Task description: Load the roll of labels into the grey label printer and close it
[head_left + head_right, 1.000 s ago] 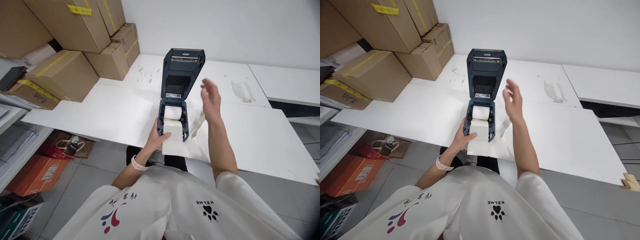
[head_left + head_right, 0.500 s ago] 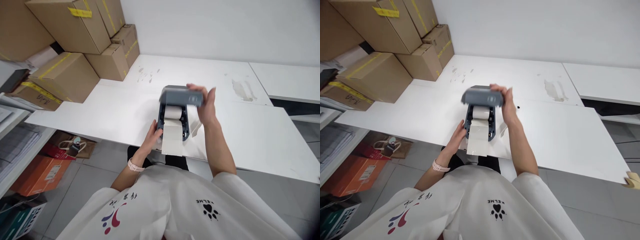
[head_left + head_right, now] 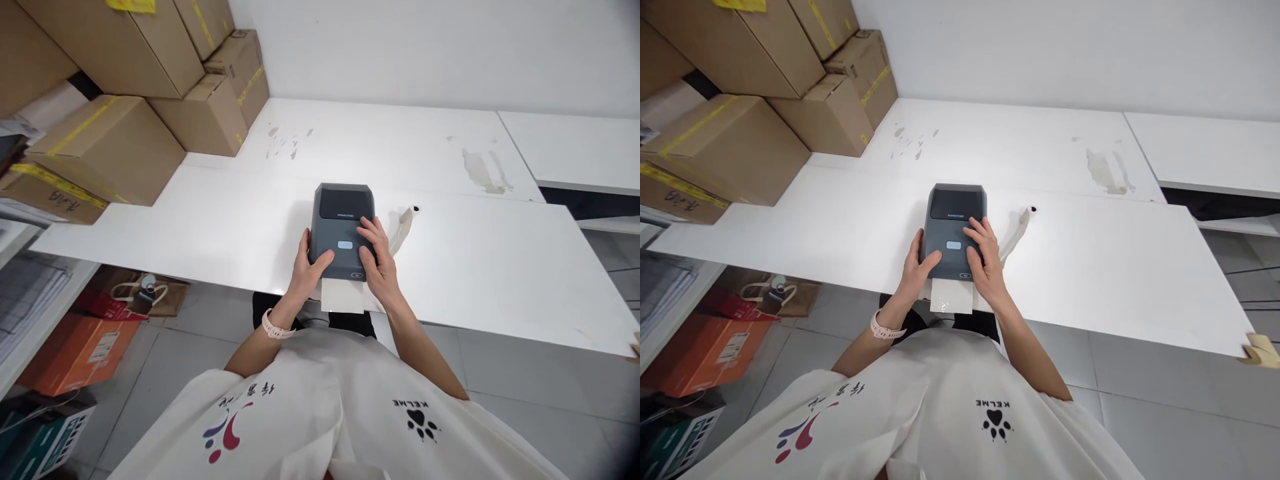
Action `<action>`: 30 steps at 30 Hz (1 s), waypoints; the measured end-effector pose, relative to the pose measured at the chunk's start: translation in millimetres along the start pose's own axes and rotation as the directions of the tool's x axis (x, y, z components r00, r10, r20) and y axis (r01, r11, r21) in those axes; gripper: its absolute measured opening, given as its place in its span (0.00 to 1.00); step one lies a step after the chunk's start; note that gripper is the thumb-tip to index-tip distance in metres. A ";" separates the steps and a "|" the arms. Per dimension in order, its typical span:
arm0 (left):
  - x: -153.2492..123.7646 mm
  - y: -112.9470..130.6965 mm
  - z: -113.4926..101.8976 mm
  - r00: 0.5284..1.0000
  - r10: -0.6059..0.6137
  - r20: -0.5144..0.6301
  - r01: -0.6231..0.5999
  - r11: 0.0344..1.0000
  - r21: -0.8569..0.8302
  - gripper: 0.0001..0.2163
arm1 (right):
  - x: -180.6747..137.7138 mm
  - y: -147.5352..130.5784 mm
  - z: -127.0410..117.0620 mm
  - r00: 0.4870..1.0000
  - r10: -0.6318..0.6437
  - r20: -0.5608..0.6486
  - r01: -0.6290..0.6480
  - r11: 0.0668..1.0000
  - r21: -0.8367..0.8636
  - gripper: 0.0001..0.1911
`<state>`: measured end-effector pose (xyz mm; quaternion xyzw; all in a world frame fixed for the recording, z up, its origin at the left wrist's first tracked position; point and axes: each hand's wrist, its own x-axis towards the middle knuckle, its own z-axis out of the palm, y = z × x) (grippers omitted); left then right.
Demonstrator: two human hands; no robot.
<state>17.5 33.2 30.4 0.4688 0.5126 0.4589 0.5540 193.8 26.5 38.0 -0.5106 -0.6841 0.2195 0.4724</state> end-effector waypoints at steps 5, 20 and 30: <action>4.1 -6.6 -0.4 0.996 0.080 -0.039 -0.080 0.997 0.007 0.40 | -2.4 0.2 5.7 0.999 0.001 -0.054 -0.002 1.000 -0.021 0.20; -56.3 -5.9 -3.0 0.885 -0.382 0.265 0.434 0.885 -0.172 0.22 | -2.9 0.8 7.2 0.996 -0.001 -0.090 -0.004 0.998 -0.056 0.16; -64.7 -29.6 -33.8 0.973 -0.216 0.086 0.202 0.969 0.145 0.23 | -3.0 -3.1 -8.8 0.982 -0.142 0.123 0.184 0.854 -0.486 0.18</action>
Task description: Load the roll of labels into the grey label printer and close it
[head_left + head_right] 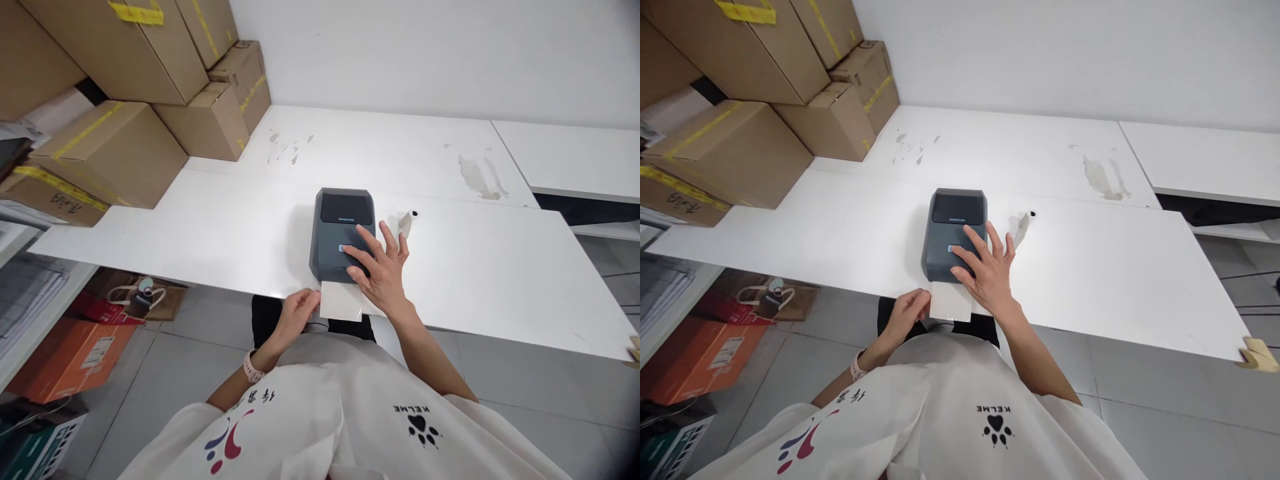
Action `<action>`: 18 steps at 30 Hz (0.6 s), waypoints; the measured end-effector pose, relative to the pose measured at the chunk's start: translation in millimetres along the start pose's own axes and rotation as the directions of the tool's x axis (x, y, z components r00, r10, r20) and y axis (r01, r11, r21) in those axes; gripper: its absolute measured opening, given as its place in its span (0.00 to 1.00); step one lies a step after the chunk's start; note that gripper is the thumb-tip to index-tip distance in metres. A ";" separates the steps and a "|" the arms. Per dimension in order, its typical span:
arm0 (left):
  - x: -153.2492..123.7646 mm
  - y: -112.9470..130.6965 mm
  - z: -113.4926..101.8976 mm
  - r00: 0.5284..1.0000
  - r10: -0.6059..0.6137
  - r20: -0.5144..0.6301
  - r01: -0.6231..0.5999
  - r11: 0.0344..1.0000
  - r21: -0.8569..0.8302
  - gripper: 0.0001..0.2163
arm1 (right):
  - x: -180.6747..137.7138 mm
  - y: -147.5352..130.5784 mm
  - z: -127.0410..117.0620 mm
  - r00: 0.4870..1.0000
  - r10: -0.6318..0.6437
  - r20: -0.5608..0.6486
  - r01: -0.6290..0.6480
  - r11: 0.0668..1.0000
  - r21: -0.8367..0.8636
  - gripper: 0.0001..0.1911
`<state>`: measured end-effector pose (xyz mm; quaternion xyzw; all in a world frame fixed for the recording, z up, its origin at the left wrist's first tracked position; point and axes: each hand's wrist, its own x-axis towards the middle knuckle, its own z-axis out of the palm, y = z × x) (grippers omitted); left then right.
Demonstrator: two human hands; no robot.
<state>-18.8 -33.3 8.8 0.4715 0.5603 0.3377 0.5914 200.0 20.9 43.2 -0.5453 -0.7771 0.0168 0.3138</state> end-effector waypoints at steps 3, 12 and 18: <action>8.1 9.0 -4.4 0.941 0.194 -0.278 -0.177 0.981 0.083 0.18 | 0.8 -1.3 -3.7 0.998 -0.025 0.057 0.029 0.998 -0.053 0.17; 33.2 25.7 13.0 0.940 0.285 -0.185 -0.283 0.958 0.039 0.29 | -35.0 8.0 32.6 0.970 0.221 -0.105 -0.173 0.922 0.345 0.33; 29.3 28.9 10.7 0.930 0.303 -0.210 -0.300 0.953 0.045 0.29 | -36.5 1.0 29.8 0.959 0.280 -0.045 -0.237 0.876 0.419 0.34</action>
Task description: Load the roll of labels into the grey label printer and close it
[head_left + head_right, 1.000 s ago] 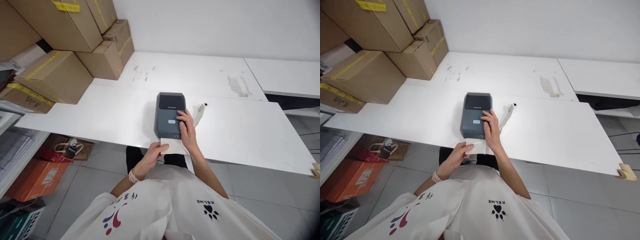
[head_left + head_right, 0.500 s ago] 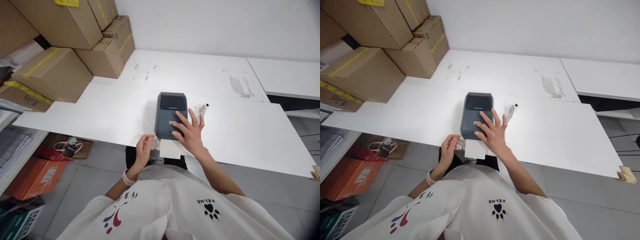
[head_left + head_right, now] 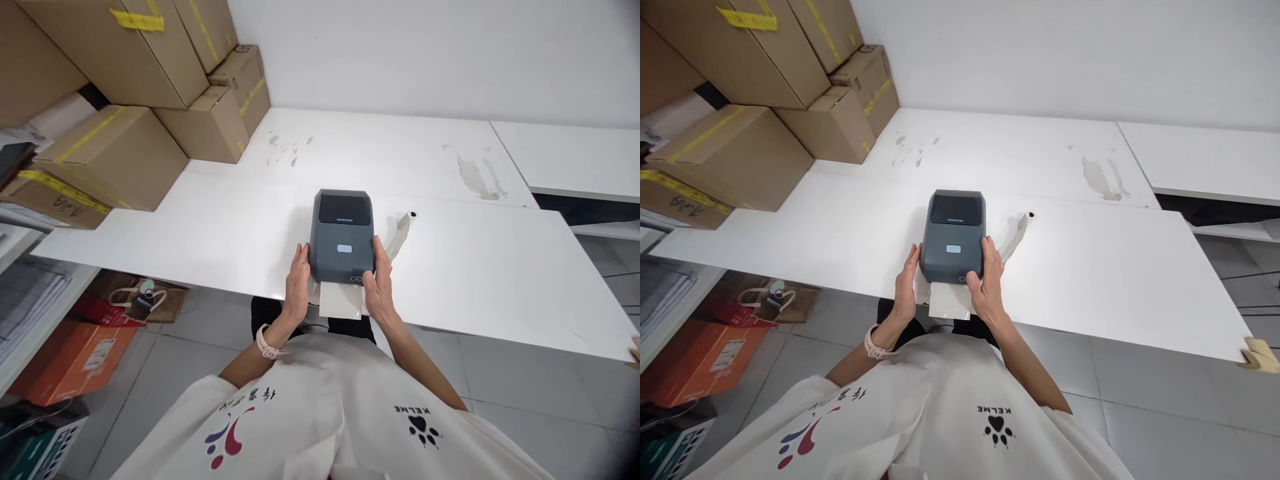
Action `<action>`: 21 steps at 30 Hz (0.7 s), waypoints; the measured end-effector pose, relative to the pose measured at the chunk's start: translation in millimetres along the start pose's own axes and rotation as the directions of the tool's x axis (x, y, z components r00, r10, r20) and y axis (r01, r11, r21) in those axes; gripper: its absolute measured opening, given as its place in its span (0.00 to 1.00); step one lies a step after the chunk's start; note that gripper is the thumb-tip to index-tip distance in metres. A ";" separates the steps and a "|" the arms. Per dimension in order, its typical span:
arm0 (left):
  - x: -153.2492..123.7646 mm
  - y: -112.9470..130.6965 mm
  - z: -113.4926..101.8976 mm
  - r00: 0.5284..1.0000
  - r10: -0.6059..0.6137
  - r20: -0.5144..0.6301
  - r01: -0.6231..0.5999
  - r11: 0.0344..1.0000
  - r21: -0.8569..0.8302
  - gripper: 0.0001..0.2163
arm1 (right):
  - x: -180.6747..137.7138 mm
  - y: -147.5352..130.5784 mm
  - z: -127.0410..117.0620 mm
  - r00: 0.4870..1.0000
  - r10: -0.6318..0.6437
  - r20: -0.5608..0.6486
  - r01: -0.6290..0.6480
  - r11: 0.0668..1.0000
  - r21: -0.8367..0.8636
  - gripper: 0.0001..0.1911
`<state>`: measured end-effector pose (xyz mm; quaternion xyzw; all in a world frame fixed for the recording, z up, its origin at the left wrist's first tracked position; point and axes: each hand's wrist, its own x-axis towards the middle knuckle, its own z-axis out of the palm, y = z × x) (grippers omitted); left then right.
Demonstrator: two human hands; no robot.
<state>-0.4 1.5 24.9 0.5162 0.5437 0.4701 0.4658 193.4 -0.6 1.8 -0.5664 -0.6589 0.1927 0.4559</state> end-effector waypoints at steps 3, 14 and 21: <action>5.3 7.5 -1.6 0.999 0.050 0.000 -0.050 0.999 -0.017 0.29 | 6.6 -7.1 -7.9 1.000 0.004 0.003 -0.004 1.000 0.021 0.34; 89.5 26.1 -6.6 0.998 0.053 0.041 -0.064 0.938 0.342 0.30 | 196.8 -11.6 -24.9 0.903 -0.421 -0.087 0.395 0.893 -0.214 0.41; 106.5 19.8 -0.2 0.990 -0.117 0.077 0.066 0.875 0.480 0.28 | 283.2 10.3 -15.8 0.916 -0.355 -0.189 0.325 0.930 -0.173 0.45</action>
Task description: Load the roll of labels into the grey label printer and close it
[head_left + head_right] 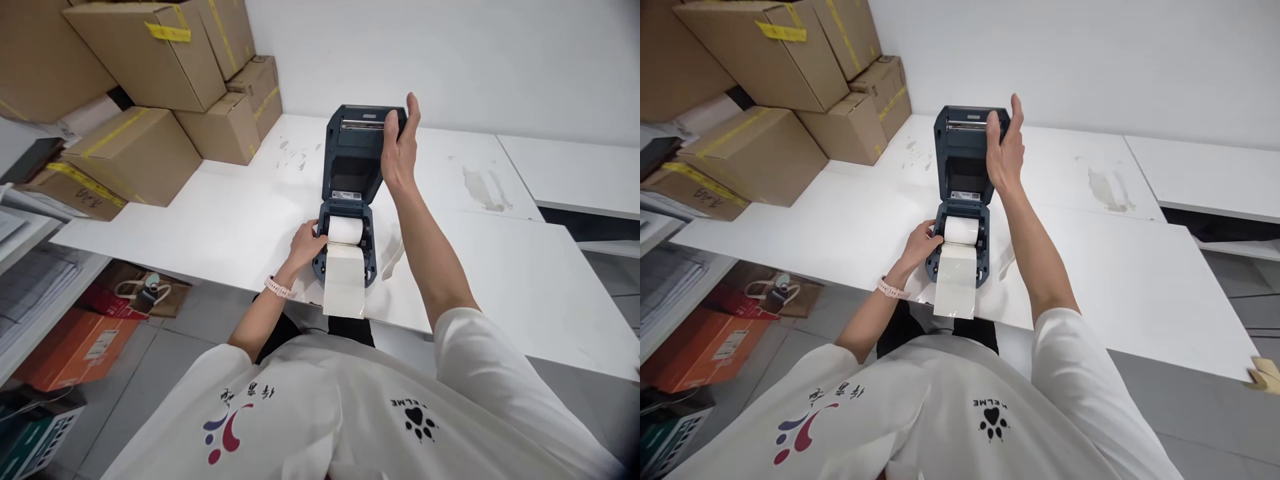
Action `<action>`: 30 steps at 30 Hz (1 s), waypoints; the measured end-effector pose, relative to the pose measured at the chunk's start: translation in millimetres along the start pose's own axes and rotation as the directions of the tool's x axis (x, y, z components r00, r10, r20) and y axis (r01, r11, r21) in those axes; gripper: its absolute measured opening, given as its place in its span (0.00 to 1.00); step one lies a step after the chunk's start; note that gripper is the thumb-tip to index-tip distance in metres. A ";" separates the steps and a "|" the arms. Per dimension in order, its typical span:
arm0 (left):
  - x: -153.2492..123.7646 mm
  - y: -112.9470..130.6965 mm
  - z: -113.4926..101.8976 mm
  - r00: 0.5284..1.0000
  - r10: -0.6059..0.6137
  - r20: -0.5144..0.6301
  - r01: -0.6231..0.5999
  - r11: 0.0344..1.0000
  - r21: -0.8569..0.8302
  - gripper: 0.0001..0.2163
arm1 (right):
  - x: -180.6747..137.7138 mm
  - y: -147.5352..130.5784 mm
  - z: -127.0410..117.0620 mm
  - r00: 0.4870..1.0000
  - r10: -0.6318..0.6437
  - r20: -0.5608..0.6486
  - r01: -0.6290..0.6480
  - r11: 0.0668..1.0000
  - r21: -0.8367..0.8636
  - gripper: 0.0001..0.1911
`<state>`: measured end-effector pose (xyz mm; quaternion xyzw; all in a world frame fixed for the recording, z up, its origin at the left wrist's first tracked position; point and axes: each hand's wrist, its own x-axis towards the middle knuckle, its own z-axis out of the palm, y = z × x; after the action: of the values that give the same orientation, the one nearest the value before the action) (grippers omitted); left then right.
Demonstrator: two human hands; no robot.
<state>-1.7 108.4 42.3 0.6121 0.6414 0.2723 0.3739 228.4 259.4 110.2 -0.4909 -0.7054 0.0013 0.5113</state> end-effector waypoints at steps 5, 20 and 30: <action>12.8 -9.1 9.8 0.999 -0.020 -0.031 0.015 0.992 -0.127 0.27 | -32.3 -57.1 -33.4 0.984 -0.073 -0.161 0.067 0.997 -0.042 0.29; 21.8 -18.9 21.3 0.988 0.087 -0.125 -0.111 0.972 -0.206 0.19 | -75.8 -63.4 -15.5 0.372 0.079 0.925 0.053 0.993 -0.106 0.44; 21.8 -21.9 26.4 0.992 0.039 -0.121 -0.079 0.935 -0.346 0.21 | -55.6 14.9 -110.1 0.902 0.222 0.371 -0.356 0.868 0.345 0.41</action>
<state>7.7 124.9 6.4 0.5387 0.5839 0.4272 0.4317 318.1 173.4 115.2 -0.4687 -0.6804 0.3042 0.4742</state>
